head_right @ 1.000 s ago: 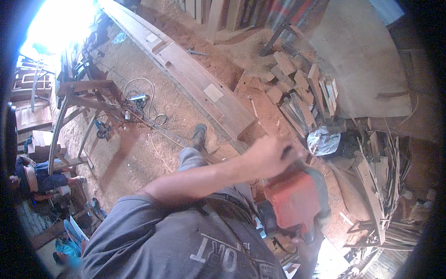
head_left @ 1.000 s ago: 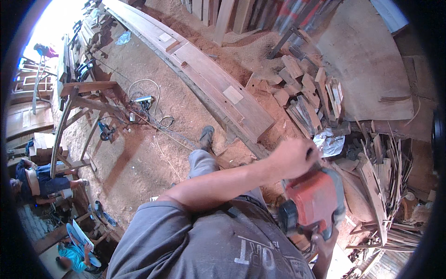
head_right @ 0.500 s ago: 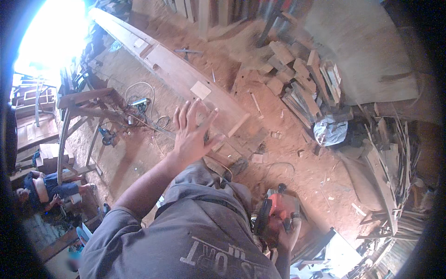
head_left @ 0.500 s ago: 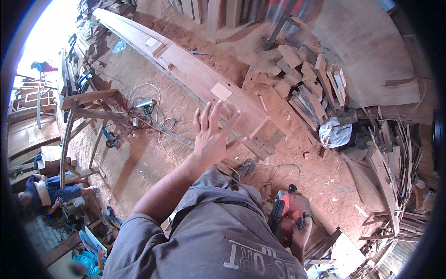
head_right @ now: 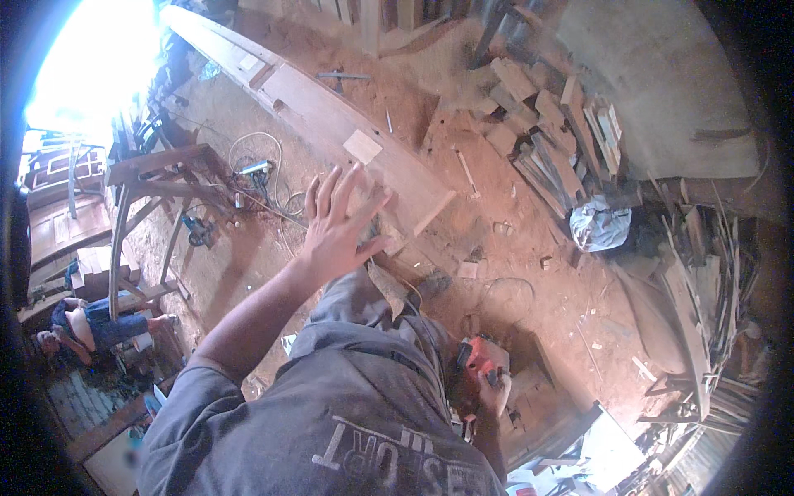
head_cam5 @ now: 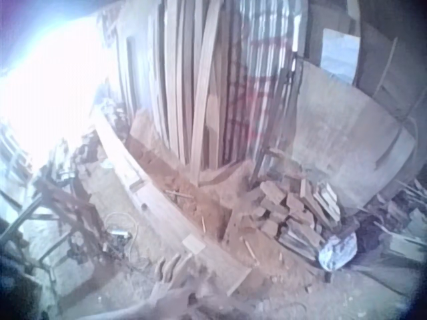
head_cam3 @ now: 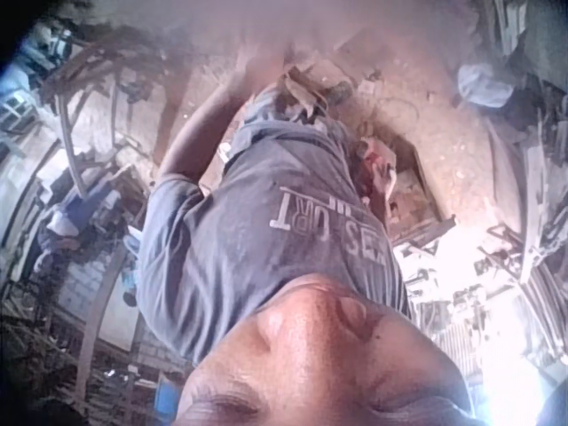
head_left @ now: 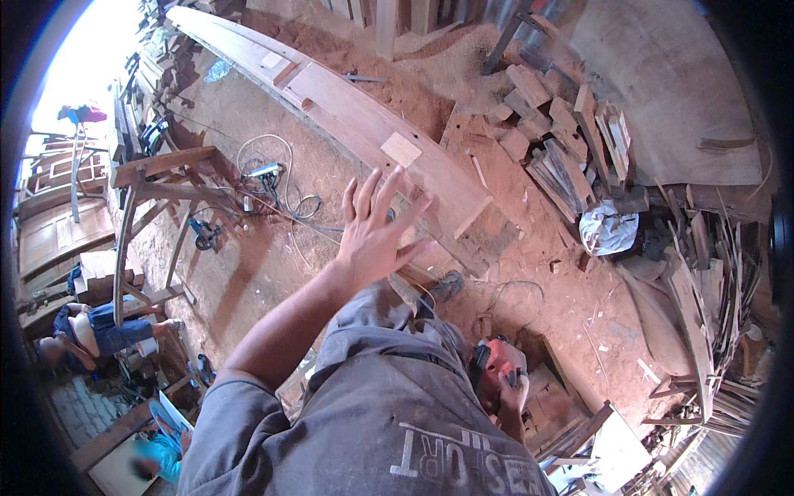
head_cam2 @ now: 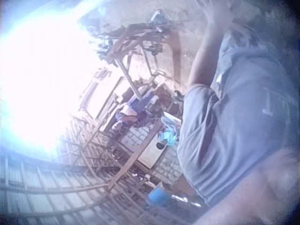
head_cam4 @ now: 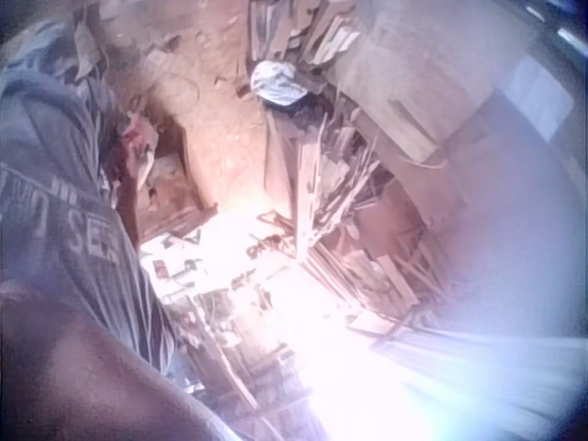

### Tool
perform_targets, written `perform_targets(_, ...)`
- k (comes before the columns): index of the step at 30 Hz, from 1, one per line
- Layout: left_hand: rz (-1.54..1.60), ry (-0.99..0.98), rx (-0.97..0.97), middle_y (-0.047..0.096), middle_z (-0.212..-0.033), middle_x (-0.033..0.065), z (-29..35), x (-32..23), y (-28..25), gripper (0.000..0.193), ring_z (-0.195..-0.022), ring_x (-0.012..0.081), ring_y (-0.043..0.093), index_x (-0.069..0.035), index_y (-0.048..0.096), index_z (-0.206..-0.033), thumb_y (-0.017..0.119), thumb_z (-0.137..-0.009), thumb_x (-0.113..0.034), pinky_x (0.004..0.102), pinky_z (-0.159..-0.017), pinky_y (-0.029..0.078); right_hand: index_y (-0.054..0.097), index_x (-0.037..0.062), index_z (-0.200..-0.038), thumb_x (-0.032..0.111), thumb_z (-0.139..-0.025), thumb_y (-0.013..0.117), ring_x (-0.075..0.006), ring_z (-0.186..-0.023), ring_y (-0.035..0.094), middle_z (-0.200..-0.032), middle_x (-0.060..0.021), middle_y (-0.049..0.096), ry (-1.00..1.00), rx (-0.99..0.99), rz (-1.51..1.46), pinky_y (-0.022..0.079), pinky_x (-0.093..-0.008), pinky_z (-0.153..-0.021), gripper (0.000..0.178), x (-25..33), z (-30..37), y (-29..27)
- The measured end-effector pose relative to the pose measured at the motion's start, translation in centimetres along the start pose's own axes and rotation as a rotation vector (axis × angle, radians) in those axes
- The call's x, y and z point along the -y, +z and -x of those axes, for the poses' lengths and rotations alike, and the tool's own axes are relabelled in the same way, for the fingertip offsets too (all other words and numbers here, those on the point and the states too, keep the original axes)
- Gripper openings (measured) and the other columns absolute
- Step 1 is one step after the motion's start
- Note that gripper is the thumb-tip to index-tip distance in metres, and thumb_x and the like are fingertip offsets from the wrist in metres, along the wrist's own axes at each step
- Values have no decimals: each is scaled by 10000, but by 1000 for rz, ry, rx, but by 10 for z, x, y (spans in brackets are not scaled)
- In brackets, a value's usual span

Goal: The person applies glue to a small wooden block and attaches it to a long plank. They then use a power sander to smooth the plank and a hand plane to trim the edges. Finally, they inspect the finished plank and place it on a workbench.

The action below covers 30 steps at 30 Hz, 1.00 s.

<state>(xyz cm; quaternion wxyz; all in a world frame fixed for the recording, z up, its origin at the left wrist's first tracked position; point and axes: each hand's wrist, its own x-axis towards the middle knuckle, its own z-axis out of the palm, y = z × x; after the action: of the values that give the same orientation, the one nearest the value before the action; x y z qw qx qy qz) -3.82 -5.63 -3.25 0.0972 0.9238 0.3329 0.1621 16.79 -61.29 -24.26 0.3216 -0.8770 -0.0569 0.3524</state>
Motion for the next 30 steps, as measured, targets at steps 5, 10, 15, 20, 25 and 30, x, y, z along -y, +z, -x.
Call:
perform_targets(5,115,-70,-186,301,-1635,243,-1,15,16,779,-1504,482,273,-256,502,-1555,730,-894,-601,649,-1214,175,649,-36,-1135,125,-837,862,-184,-937,633,-1015,-73,673,1,-32,-273,523,-353,-823,400,-8,-5,21)
perform_targets(10,124,-176,-107,223,-1664,311,24,-27,41,949,-1532,531,210,-67,339,-1624,665,-929,-625,656,-1231,128,571,-43,-1324,132,-837,871,-179,-924,633,-1112,-80,655,72,74,-270,534,-339,-788,598,-21,-26,31)
perform_targets(15,166,-285,-101,183,-1687,321,27,-57,54,1021,-1561,516,170,22,249,-1636,642,-946,-621,662,-1234,103,539,-43,-1373,210,-859,876,-195,-1012,642,-1163,-92,651,133,129,-355,539,-340,-859,664,-18,-50,33)
perform_targets(20,211,-353,-107,208,-1692,297,27,-69,47,970,-1577,475,170,9,272,-1633,631,-963,-594,658,-1233,110,360,-86,-1535,174,-876,865,-248,-1216,607,-1409,-175,558,-25,156,-77,535,-325,-996,870,38,-58,37)
perform_targets(25,278,-386,-146,245,-1686,278,37,-85,44,869,-1559,464,213,-18,352,-1605,588,-990,-586,631,-1245,100,554,-64,-1343,163,-859,872,-220,-1076,663,-1210,-130,673,24,313,-156,568,-339,-875,622,120,-44,37)
perform_targets(30,325,-444,-309,322,-1625,293,32,-88,47,785,-1509,460,291,-28,388,-1574,627,-989,-494,604,-1223,166,560,-50,-1347,166,-870,857,-227,-1083,657,-1206,-132,671,-92,328,-152,558,-332,-887,602,162,-35,34)
